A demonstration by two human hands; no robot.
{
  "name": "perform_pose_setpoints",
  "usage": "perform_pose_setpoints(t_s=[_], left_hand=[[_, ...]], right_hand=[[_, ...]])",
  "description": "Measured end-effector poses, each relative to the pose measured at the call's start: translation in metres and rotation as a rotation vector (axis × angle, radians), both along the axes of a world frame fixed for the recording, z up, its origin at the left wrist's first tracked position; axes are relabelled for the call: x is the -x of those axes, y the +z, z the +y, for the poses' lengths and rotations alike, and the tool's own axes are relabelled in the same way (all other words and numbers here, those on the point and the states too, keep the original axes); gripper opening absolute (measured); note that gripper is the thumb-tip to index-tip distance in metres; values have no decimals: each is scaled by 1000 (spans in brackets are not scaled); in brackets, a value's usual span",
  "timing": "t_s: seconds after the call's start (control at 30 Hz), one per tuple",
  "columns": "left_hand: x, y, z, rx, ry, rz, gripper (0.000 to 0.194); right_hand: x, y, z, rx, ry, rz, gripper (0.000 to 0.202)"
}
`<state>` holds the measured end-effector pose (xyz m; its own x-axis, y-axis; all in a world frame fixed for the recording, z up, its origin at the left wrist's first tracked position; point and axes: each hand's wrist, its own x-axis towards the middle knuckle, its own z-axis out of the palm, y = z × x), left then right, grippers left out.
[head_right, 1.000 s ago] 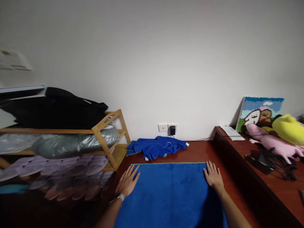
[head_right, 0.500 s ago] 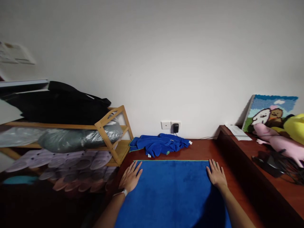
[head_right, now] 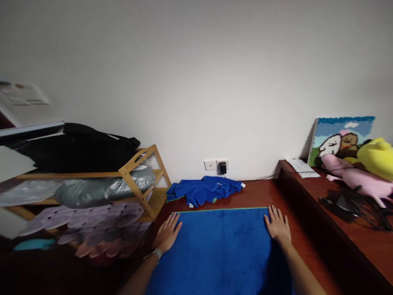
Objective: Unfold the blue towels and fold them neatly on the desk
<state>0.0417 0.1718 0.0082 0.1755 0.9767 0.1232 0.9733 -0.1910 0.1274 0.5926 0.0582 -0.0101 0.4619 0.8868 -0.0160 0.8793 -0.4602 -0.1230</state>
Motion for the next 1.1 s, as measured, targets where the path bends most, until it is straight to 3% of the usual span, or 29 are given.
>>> perform_pose_setpoints(t_s=[0.4, 0.53, 0.6, 0.67, 0.7, 0.8, 0.87, 0.97, 1.1], left_hand=[[-1, 12, 3, 8, -30, 116, 62], [-8, 19, -3, -110, -22, 84, 57], [-22, 23, -11, -198, 73, 42, 56], [-45, 27, -24, -220, 127, -7, 57], [-58, 28, -33, -201, 92, -27, 58], [-92, 26, -66, -77, -168, -44, 55], [-97, 20, -86, -5, -259, -31, 55], [-71, 11, -103, 28, -228, -8, 57], [-7, 5, -107, 20, -104, 36, 60]], right_hand=[[-2, -1, -2, 1, -30, 51, 74], [6, 12, -8, -62, -83, 63, 72], [29, 24, -12, -179, -72, 24, 70], [69, 36, -17, -263, 55, 14, 67], [93, 42, -20, -270, 157, 36, 65], [168, 53, -30, -191, 419, 179, 64], [200, 54, -37, -136, 492, 234, 66], [200, 47, -50, -67, 438, 236, 67], [129, 29, -81, -14, 239, 156, 68]])
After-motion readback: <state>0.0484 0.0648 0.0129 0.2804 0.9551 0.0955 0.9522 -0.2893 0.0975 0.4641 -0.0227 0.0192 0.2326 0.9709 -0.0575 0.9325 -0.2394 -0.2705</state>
